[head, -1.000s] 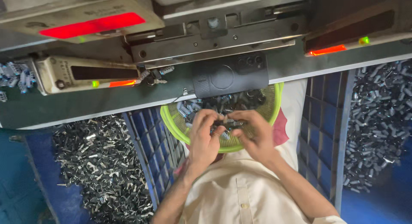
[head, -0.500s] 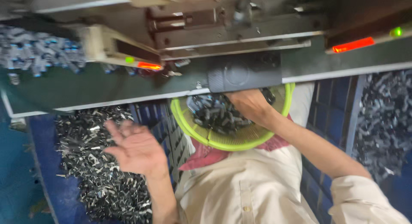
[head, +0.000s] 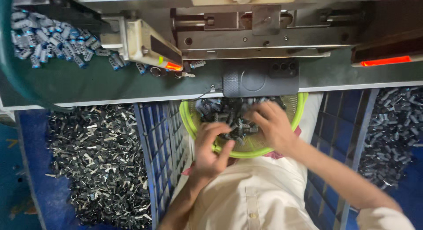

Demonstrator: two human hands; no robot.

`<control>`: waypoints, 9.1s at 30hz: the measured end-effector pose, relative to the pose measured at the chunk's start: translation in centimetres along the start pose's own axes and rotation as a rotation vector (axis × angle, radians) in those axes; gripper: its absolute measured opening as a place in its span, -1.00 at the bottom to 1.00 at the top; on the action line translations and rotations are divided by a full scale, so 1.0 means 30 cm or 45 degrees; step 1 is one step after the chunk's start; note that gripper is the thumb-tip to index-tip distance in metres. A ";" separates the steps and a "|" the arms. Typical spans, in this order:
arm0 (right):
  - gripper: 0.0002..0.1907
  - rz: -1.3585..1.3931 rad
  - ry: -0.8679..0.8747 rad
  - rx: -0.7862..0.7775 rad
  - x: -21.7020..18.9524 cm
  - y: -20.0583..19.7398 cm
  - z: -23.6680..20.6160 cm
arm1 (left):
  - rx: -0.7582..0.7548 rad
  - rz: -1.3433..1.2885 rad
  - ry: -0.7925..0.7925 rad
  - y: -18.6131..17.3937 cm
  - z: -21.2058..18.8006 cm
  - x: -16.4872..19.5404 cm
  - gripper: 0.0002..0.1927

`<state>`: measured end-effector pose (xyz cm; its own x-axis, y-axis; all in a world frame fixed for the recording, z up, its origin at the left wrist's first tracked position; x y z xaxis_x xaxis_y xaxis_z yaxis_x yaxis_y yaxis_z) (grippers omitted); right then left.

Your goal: The person repeatedly picks small cylindrical parts from a green basket, inserts them into a machine slot, and places the processed parts into a blue bin. The cycle continues with consistent hand movements and no visible tool use.

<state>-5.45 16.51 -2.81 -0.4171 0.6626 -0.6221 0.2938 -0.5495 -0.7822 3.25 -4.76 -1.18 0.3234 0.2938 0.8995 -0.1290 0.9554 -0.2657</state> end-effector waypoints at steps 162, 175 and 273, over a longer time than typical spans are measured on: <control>-0.68 0.360 -0.212 0.730 -0.126 -0.343 0.485 | 0.295 -0.922 -0.517 0.039 -0.052 -0.041 -0.79; -0.71 0.893 0.535 0.200 -0.192 0.005 0.015 | 0.339 -1.098 -0.427 0.042 0.047 -0.047 -0.68; -0.67 1.549 0.724 0.245 0.041 0.175 -0.148 | -0.287 0.887 0.721 0.066 0.135 0.090 -0.81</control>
<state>-0.60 16.70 -7.83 0.4423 -0.1987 -0.8746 0.0748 -0.9636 0.2568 0.07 -2.19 2.13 0.6591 0.7181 0.2234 -0.2999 0.5233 -0.7976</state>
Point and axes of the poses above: each hand's wrist, its own z-axis towards the middle knuckle, its own y-axis out of the palm, x = y × z, the point moved 1 cm from there along z, towards the middle knuckle, and after that the axes turned 11 degrees about y, right-handed, at the moved point
